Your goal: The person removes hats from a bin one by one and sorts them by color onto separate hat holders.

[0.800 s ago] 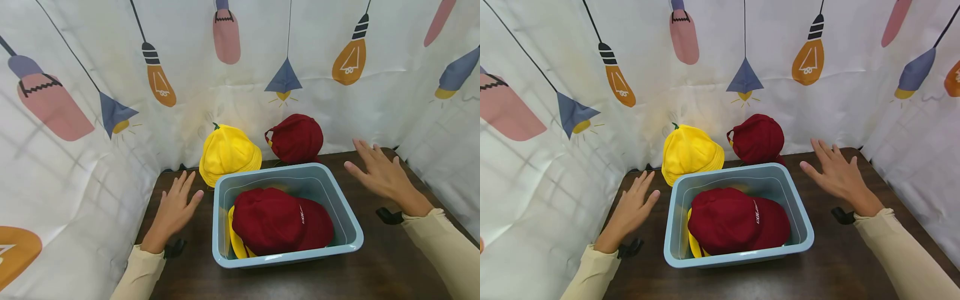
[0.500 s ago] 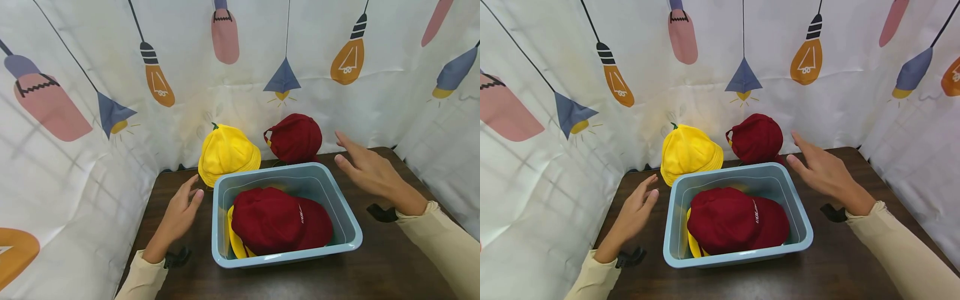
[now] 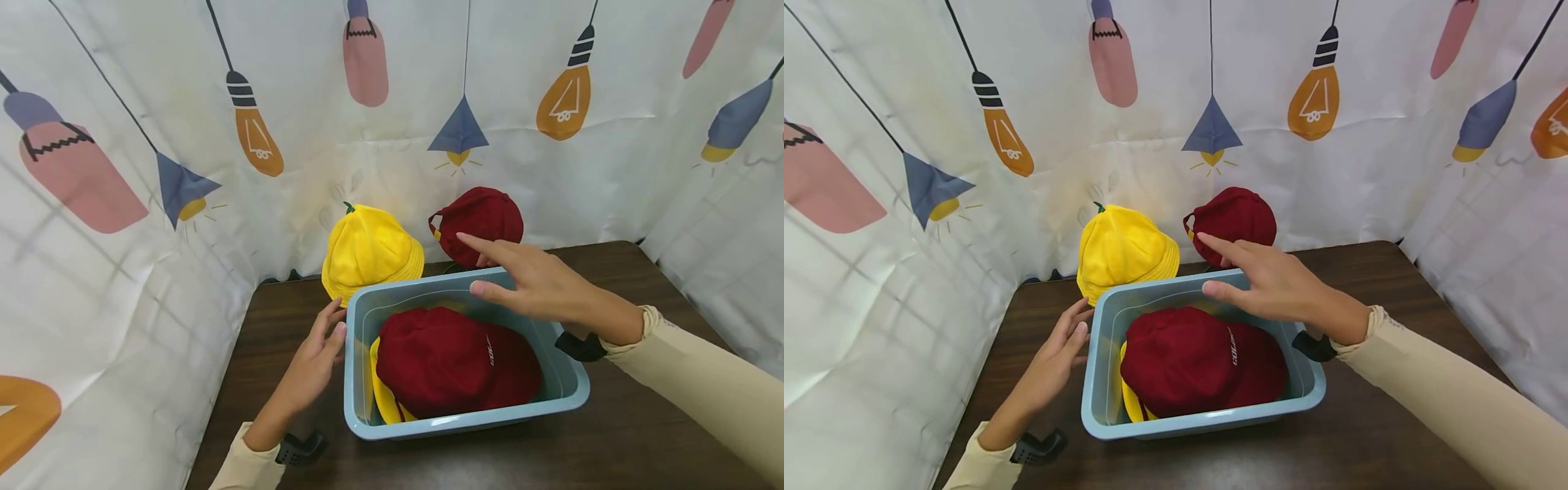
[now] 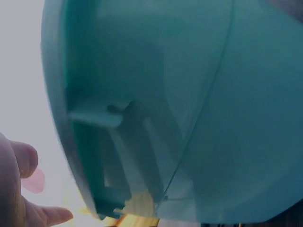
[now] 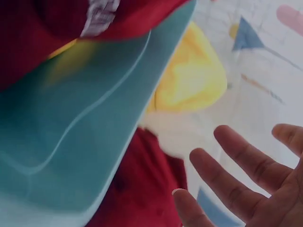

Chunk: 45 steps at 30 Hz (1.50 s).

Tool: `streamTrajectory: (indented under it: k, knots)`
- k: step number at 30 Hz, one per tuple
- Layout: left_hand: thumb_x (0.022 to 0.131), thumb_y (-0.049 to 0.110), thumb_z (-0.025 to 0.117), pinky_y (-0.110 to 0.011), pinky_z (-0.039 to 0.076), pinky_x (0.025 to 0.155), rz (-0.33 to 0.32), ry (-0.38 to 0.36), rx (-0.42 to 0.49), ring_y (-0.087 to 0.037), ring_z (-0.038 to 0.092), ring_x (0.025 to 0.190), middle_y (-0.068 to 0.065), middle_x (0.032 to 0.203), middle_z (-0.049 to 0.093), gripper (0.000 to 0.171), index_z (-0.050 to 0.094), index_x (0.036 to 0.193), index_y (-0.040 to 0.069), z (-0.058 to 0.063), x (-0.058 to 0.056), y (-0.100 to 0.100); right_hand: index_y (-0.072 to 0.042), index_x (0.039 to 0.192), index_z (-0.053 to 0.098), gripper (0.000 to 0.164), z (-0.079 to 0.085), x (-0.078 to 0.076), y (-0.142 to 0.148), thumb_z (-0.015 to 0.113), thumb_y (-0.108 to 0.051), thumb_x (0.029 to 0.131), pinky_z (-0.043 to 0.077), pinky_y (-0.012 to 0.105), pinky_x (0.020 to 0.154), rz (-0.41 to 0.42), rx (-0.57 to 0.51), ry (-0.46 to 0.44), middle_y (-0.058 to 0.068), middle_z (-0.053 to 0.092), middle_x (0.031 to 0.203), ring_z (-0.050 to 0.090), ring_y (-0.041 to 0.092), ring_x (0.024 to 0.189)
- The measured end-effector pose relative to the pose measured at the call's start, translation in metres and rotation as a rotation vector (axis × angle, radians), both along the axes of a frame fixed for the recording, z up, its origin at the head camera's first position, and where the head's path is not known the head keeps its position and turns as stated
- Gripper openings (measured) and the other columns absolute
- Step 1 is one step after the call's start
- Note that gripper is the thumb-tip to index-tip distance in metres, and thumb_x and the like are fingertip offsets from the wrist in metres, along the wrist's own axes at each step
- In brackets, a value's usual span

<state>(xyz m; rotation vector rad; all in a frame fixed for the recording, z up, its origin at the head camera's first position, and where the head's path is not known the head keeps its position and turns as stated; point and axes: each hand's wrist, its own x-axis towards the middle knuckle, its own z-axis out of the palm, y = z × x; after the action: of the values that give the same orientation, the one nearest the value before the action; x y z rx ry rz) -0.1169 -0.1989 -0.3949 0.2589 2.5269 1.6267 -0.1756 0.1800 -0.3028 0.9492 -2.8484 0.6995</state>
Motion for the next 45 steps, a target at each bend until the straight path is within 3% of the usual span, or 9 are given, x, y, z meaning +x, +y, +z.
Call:
streamTrajectory:
  k: [6, 14, 23, 30, 34, 45]
  knots:
    - [0.111, 0.039, 0.040, -0.057, 0.056, 0.097, 0.008, 0.000, 0.007, -0.041, 0.056, 0.129, -0.015, 0.157, 0.039, 0.059, 0.018, 0.163, 0.021, -0.005, -0.002, 0.006, -0.043, 0.157, 0.035, 0.074, -0.004, 0.003, -0.033, 0.063, -0.063, 0.092, 0.050, 0.028, 0.072, 0.071, 0.046, -0.025, -0.006, 0.061, 0.111, 0.056, 0.009, 0.093]
    - [0.110, 0.038, 0.044, -0.058, 0.054, 0.099, 0.035, 0.003, -0.014, -0.042, 0.056, 0.129, -0.017, 0.156, 0.043, 0.057, 0.025, 0.161, 0.023, -0.009, -0.006, 0.008, -0.040, 0.153, 0.045, 0.071, -0.014, 0.003, -0.058, 0.065, -0.065, 0.090, 0.050, 0.028, 0.076, 0.186, 0.077, -0.045, -0.008, 0.059, 0.113, 0.054, 0.010, 0.095]
    - [0.110, 0.042, 0.043, -0.057, 0.052, 0.104, 0.036, 0.008, -0.046, -0.037, 0.055, 0.132, -0.012, 0.154, 0.046, 0.054, 0.026, 0.160, 0.032, -0.017, -0.008, 0.006, -0.037, 0.150, 0.052, 0.066, -0.026, 0.000, -0.071, 0.065, -0.063, 0.091, 0.051, 0.029, 0.080, 0.297, 0.066, -0.079, -0.002, 0.062, 0.119, 0.056, 0.013, 0.098]
    - [0.110, 0.042, 0.040, -0.056, 0.054, 0.100, 0.022, -0.001, -0.032, -0.037, 0.057, 0.128, -0.013, 0.150, 0.050, 0.054, 0.023, 0.160, 0.032, -0.021, -0.008, 0.006, -0.040, 0.148, 0.054, 0.063, -0.036, -0.002, -0.076, 0.066, -0.064, 0.090, 0.051, 0.028, 0.083, 0.292, 0.075, -0.116, -0.010, 0.060, 0.114, 0.052, 0.007, 0.099]
    - [0.111, 0.042, 0.039, -0.058, 0.053, 0.101, 0.009, 0.010, -0.025, -0.037, 0.055, 0.130, -0.012, 0.153, 0.047, 0.054, 0.021, 0.161, 0.032, -0.023, -0.007, 0.006, -0.036, 0.146, 0.057, 0.063, -0.038, -0.003, -0.077, 0.068, -0.062, 0.090, 0.051, 0.029, 0.084, 0.292, 0.056, -0.140, -0.011, 0.060, 0.112, 0.052, 0.007, 0.101]
    - [0.112, 0.035, 0.038, -0.059, 0.053, 0.100, -0.004, 0.026, -0.005, -0.041, 0.055, 0.132, -0.012, 0.161, 0.038, 0.053, 0.020, 0.162, 0.031, -0.025, -0.006, 0.008, -0.035, 0.132, 0.070, 0.047, -0.046, -0.003, -0.078, 0.071, -0.058, 0.090, 0.049, 0.027, 0.074, 0.309, 0.009, -0.144, -0.012, 0.059, 0.098, 0.051, 0.006, 0.091]
